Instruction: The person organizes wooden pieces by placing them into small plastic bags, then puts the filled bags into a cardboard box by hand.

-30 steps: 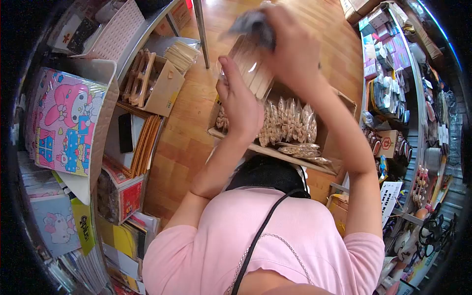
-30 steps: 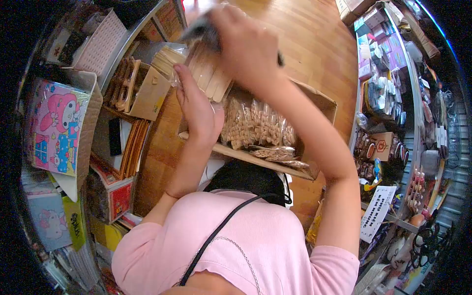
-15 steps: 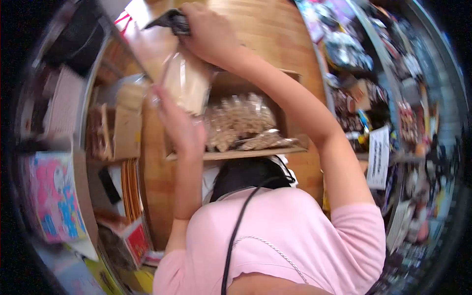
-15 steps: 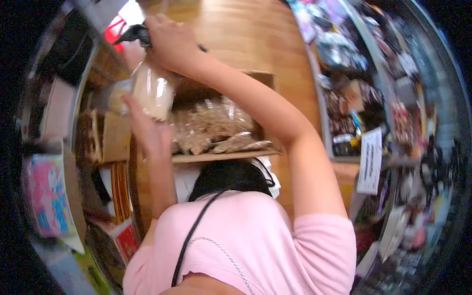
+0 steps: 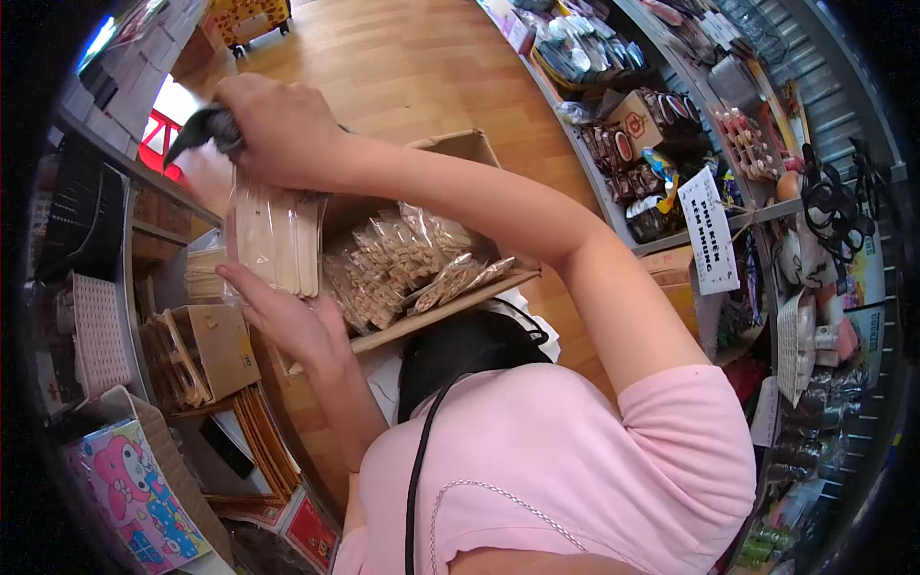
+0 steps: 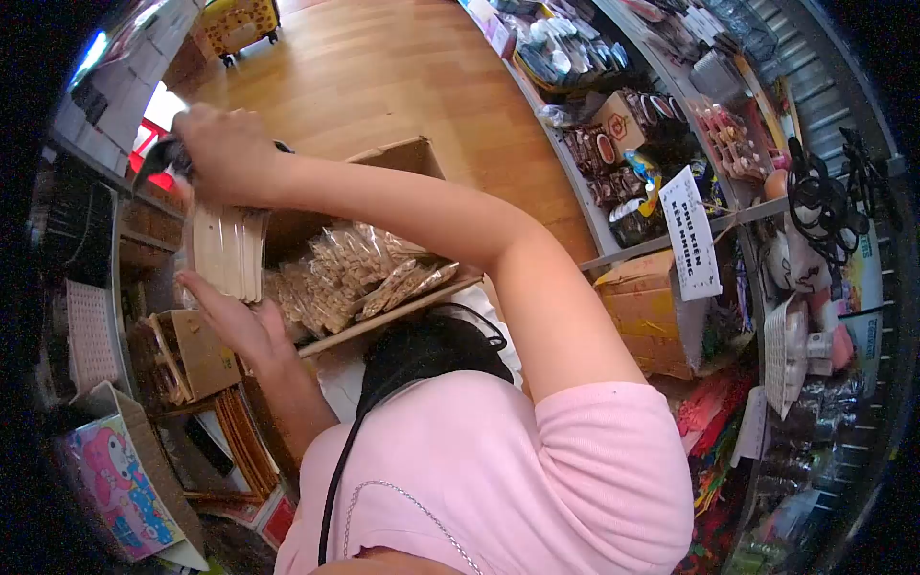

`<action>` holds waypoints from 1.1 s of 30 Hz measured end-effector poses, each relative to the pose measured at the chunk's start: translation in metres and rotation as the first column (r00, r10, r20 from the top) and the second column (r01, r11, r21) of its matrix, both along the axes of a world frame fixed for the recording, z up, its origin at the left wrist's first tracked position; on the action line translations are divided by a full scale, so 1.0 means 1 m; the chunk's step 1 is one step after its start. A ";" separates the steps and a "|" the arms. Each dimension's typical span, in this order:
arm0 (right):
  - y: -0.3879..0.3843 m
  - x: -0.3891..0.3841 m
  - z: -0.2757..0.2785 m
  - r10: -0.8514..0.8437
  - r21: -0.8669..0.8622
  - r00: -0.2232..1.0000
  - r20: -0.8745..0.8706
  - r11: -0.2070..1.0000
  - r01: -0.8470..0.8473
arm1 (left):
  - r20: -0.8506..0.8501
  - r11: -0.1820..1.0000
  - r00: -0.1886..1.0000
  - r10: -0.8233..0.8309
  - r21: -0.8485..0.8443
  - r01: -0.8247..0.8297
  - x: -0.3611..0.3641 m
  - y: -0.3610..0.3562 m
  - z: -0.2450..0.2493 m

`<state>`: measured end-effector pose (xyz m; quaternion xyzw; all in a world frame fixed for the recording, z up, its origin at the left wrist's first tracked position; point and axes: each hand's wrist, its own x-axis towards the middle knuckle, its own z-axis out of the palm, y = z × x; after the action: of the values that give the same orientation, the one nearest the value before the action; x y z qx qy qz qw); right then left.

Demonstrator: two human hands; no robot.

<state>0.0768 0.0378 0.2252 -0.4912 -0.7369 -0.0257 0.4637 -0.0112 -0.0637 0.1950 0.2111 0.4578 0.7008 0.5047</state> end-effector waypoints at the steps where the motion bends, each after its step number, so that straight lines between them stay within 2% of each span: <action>1: -0.005 0.002 -0.006 -0.003 0.001 1.000 0.001 1.000 0.003 | 0.001 1.000 1.000 -0.003 0.001 0.003 -0.001 0.000 -0.004; 3: -0.017 0.002 -0.019 -0.119 -0.112 0.989 -0.091 0.988 0.109 | -0.070 0.994 0.995 -0.077 0.069 0.082 -0.007 0.007 -0.012; 5: -0.045 -0.010 -0.044 -0.120 0.014 0.993 -0.023 0.993 0.120 | -0.048 0.988 0.997 -0.060 0.142 0.066 -0.012 0.016 -0.008; 6: -0.062 -0.017 -0.051 0.006 -0.066 1.000 -0.021 0.998 -0.007 | -0.035 0.979 0.998 -0.047 0.196 0.053 -0.014 0.018 -0.007; 7: -0.072 -0.021 -0.050 0.130 -0.152 0.991 -0.029 0.979 -0.132 | 0.065 0.970 0.990 -0.127 0.218 0.110 -0.014 0.016 -0.003; 8: -0.069 -0.020 -0.048 0.134 -0.151 0.991 -0.021 0.979 -0.136 | 0.217 0.954 0.949 -0.226 0.248 0.171 -0.018 0.020 -0.026; 9: -0.066 -0.020 -0.038 0.165 -0.016 0.985 0.039 0.986 -0.165 | 0.355 0.931 0.878 -0.323 0.286 0.227 -0.021 0.025 -0.048; 10: -0.064 -0.021 -0.028 0.187 0.117 0.977 0.099 0.973 -0.198 | 0.353 0.931 0.879 -0.321 0.287 0.225 -0.014 0.021 -0.037; 12: -0.049 -0.014 -0.007 0.042 0.062 0.983 0.181 0.997 -0.054 | 0.072 0.999 0.997 -0.038 -0.031 0.040 0.006 0.007 -0.007; 13: -0.035 -0.006 0.002 -0.001 0.117 0.983 0.184 0.993 -0.021 | 0.070 0.999 0.997 -0.038 -0.033 0.041 0.006 0.004 -0.003; 14: -0.029 0.001 0.009 -0.004 0.015 0.991 0.134 1.000 0.003 | -0.030 0.994 0.996 -0.078 0.069 0.080 0.006 0.001 0.000; 15: -0.019 0.008 0.007 -0.005 0.012 0.991 0.133 1.000 0.003 | -0.133 0.978 0.985 -0.107 0.167 0.128 0.006 -0.001 0.002; 16: -0.009 0.015 0.002 -0.035 0.030 0.999 -0.013 0.999 0.035 | -0.151 0.979 0.983 -0.105 0.160 0.129 0.003 0.002 0.001; 17: -0.005 0.017 -0.005 -0.061 0.043 0.985 -0.162 0.997 0.069 | -0.155 0.979 0.983 -0.104 0.158 0.128 0.001 0.005 0.001; 18: -0.011 0.017 -0.012 -0.059 0.041 0.984 -0.169 0.997 0.067 | -0.097 0.983 0.991 -0.096 0.147 0.109 -0.002 0.009 0.001; 20: -0.035 0.014 -0.029 -0.058 -0.200 0.969 -0.241 0.980 0.008 | -0.041 0.987 0.996 -0.083 0.136 0.088 -0.008 0.017 0.002; 21: -0.044 0.009 -0.050 0.010 -0.100 0.985 -0.171 0.995 -0.027 | -0.051 0.979 0.998 -0.047 0.195 0.056 -0.011 0.021 0.003; 23: -0.064 -0.002 -0.055 0.130 -0.138 0.987 -0.096 0.980 -0.143 | -0.057 0.967 0.998 -0.012 0.253 0.026 -0.014 0.026 0.000; 24: -0.064 -0.002 -0.048 0.131 -0.140 0.986 -0.098 0.980 -0.144 | 0.008 0.962 0.996 -0.084 0.262 0.079 -0.015 0.027 -0.005; 25: -0.064 -0.003 -0.036 0.173 -0.047 0.985 -0.014 0.984 -0.173 | 0.070 0.953 0.985 -0.156 0.273 0.131 -0.015 0.027 -0.012; 26: -0.063 -0.003 -0.025 0.204 0.045 0.976 0.071 0.977 -0.208 | 0.099 0.978 0.982 -0.160 0.153 0.143 -0.014 0.025 -0.020; 27: -0.057 -0.004 -0.018 0.205 0.043 0.977 0.064 0.977 -0.208 | 0.093 0.978 0.983 -0.158 0.149 0.143 -0.011 0.022 -0.023; 29: -0.038 -0.001 -0.008 0.064 0.088 0.992 0.111 0.993 -0.074 | -0.013 0.991 0.998 -0.060 0.118 0.061 0.005 0.011 -0.022; 30: -0.027 0.007 -0.004 0.062 0.086 0.992 0.109 0.994 -0.072 | -0.020 0.997 0.999 -0.050 0.049 0.051 0.009 0.005 -0.015; 32: -0.007 0.022 0.003 -0.136 -0.016 0.986 0.096 0.990 0.138 | -0.026 0.996 0.997 -0.079 0.045 0.080 0.012 -0.003 -0.006; 33: -0.005 0.023 0.000 -0.133 -0.012 0.987 0.094 0.991 0.135 | -0.033 0.993 0.994 -0.106 0.044 0.107 0.012 -0.004 -0.003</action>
<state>0.1000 0.0328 0.2256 -0.5423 -0.7232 -0.0729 0.4213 0.0011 -0.0675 0.1916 0.2574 0.4375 0.6799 0.5292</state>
